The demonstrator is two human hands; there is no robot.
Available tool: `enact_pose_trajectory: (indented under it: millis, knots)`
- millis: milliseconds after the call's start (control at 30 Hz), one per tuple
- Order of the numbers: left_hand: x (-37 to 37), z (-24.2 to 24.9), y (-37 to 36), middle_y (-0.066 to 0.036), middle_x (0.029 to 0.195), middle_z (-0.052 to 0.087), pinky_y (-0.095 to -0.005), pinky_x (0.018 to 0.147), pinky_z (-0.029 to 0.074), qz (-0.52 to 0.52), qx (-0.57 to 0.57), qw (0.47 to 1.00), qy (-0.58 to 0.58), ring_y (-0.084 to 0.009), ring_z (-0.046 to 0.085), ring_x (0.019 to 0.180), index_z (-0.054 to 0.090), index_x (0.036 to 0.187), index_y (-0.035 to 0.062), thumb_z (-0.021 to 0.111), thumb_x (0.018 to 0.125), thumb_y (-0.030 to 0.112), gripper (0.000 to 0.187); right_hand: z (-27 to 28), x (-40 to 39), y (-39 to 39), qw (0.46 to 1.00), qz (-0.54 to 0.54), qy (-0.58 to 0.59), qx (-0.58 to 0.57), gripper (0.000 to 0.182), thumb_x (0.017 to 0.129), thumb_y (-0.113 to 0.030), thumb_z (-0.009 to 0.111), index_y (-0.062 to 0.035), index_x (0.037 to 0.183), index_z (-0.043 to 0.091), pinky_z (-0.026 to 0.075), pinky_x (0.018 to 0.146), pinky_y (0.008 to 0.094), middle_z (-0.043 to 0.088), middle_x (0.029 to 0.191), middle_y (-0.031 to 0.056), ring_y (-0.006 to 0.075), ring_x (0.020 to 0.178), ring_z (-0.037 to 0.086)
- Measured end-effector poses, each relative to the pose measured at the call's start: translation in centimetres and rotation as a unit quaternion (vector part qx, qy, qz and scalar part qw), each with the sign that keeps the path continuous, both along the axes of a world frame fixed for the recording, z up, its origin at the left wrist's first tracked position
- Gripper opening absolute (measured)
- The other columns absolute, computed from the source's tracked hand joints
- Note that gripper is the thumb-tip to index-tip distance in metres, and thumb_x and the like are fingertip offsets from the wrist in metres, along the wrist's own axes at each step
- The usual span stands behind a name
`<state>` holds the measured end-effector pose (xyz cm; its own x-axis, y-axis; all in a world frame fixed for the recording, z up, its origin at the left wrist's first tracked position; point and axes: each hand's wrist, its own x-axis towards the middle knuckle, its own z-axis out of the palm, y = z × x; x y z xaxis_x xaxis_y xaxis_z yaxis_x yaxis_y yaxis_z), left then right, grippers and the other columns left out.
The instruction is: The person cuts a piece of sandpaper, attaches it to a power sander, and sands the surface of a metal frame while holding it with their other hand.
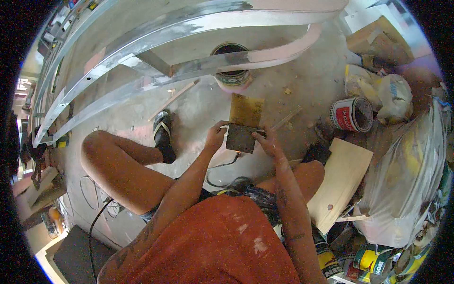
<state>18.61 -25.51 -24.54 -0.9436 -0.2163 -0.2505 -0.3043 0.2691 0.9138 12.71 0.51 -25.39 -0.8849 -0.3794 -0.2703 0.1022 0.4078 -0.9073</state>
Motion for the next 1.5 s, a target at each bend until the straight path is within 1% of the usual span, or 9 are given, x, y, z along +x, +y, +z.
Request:
enact_pose_trajectory:
  millis: [167,367,433,667,767,867,933,1233,1500]
  knots:
    - [-0.5,-2.1,0.0,-0.014,0.104,0.075,-0.0374,0.092,0.052,-0.007,0.003,0.999,-0.038,-0.0202,0.069,0.102,0.070,0.120,0.0033,0.061,0.101,0.015,0.024,1.9,-0.3,-0.5,0.998,-0.002,-0.062,-0.020,0.043,0.098,-0.027,0.074,0.0002,0.126,0.058,0.052,0.092,0.0344,0.068,0.115,0.0109,0.0195,0.106,0.066]
    - [-0.6,0.8,-0.3,-0.017,0.113,0.074,-0.0413,0.084,0.058,-0.033,-0.044,0.998,-0.001,-0.0307,0.074,0.096,0.069,0.116,0.0016,0.062,0.101,0.015,0.021,-2.2,0.5,0.0,0.990,-0.070,-0.086,-0.084,0.042,0.099,-0.026,0.073,0.0003,0.128,0.058,0.053,0.088,0.0331,0.067,0.113,0.0081,0.0163,0.103,0.065]
    - [-0.5,0.4,-0.3,-0.016,0.112,0.074,-0.0414,0.085,0.059,-0.031,-0.034,0.998,0.042,-0.0305,0.074,0.098,0.069,0.115,0.0014,0.063,0.100,0.014,0.021,-4.1,0.1,1.0,0.999,-0.013,-0.045,0.000,0.053,0.100,-0.038,0.068,-0.0018,0.137,0.058,0.052,0.095,0.0402,0.069,0.120,0.0178,0.0279,0.113,0.066]
    - [-0.6,1.8,-0.8,-0.018,0.106,0.073,-0.0403,0.084,0.061,-0.050,-0.025,0.992,0.109,-0.0357,0.073,0.097,0.071,0.109,0.0003,0.066,0.095,0.011,0.018,1.4,-0.2,-0.3,0.994,-0.001,-0.012,0.111,0.048,0.103,-0.038,0.063,-0.0061,0.138,0.059,0.051,0.097,0.0418,0.070,0.126,0.0186,0.0331,0.119,0.066]
    - [-0.1,2.4,-0.8,-0.018,0.106,0.075,-0.0411,0.086,0.059,-0.052,-0.035,0.997,0.054,-0.0346,0.074,0.098,0.072,0.110,0.0010,0.065,0.097,0.013,0.019,-4.3,-1.2,1.7,0.996,-0.042,-0.074,0.000,0.040,0.107,-0.035,0.060,-0.0023,0.129,0.062,0.055,0.093,0.0355,0.070,0.111,0.0129,0.0184,0.108,0.066]
    - [0.0,2.7,-1.1,-0.020,0.102,0.075,-0.0407,0.084,0.057,-0.065,-0.029,0.995,0.065,-0.0338,0.073,0.094,0.070,0.114,0.0029,0.065,0.098,0.017,0.022,-1.1,-0.9,0.8,0.997,-0.020,-0.076,0.027,0.039,0.106,-0.034,0.061,-0.0027,0.130,0.062,0.054,0.095,0.0392,0.070,0.116,0.0189,0.0250,0.112,0.066]
    - [-0.2,1.2,-1.1,-0.019,0.103,0.075,-0.0403,0.083,0.056,-0.068,-0.037,0.995,0.063,-0.0322,0.073,0.091,0.070,0.115,0.0032,0.067,0.097,0.017,0.023,1.6,-0.2,0.1,0.994,0.001,0.071,0.089,0.036,0.106,-0.028,0.059,-0.0022,0.131,0.061,0.052,0.096,0.0425,0.069,0.120,0.0228,0.0329,0.113,0.067]
    - [-0.1,1.3,-0.8,-0.018,0.113,0.074,-0.0407,0.086,0.059,-0.060,-0.019,0.997,0.050,-0.0334,0.073,0.101,0.072,0.115,0.0027,0.066,0.098,0.017,0.024,2.1,0.2,-0.3,0.990,0.005,0.037,0.135,0.031,0.105,-0.020,0.059,-0.0020,0.130,0.062,0.051,0.094,0.0454,0.069,0.124,0.0247,0.0397,0.113,0.067]
    - [0.6,1.4,-1.3,-0.018,0.104,0.076,-0.0377,0.082,0.056,-0.070,-0.053,0.995,0.057,-0.0268,0.074,0.091,0.071,0.120,0.0029,0.061,0.101,0.019,0.027,-1.4,0.1,1.1,0.997,0.012,0.028,0.076,0.031,0.104,-0.024,0.062,-0.0027,0.125,0.065,0.053,0.089,0.0427,0.071,0.109,0.0166,0.0252,0.106,0.069]
